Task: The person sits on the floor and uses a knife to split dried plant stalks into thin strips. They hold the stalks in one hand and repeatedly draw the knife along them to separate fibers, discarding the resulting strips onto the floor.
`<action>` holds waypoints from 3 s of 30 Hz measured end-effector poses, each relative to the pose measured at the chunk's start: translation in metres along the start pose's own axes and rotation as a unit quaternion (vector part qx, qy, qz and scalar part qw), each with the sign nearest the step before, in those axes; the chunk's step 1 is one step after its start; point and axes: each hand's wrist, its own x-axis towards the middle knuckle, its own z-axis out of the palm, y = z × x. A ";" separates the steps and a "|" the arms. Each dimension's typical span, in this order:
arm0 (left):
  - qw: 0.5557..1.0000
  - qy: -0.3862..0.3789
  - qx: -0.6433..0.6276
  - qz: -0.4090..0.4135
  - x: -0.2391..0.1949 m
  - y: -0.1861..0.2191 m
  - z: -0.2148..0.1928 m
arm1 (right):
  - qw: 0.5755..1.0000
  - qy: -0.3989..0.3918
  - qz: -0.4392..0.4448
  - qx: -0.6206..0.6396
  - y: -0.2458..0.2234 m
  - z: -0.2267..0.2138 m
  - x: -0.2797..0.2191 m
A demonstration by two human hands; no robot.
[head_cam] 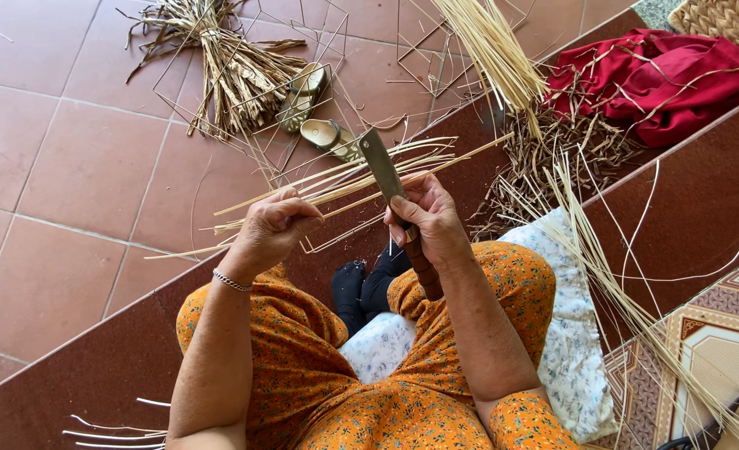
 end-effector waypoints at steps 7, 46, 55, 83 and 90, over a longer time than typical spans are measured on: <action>0.999 -0.004 -0.019 -0.038 -0.007 -0.004 -0.017 | 0.998 0.024 -0.044 0.023 -0.014 -0.010 0.002; 0.984 0.146 0.104 0.019 0.016 0.005 -0.018 | 0.991 0.103 -0.001 0.087 0.020 -0.014 0.021; 0.949 -0.119 0.148 0.252 0.118 0.116 0.130 | 0.988 0.126 0.031 0.080 0.081 -0.014 0.037; 0.940 -0.093 0.036 0.327 0.132 0.146 0.178 | 0.981 0.154 0.018 0.118 0.026 -0.006 0.016; 0.979 0.165 -0.120 -0.026 0.125 -0.019 0.050 | 0.971 0.206 -0.072 0.097 -0.001 -0.028 0.018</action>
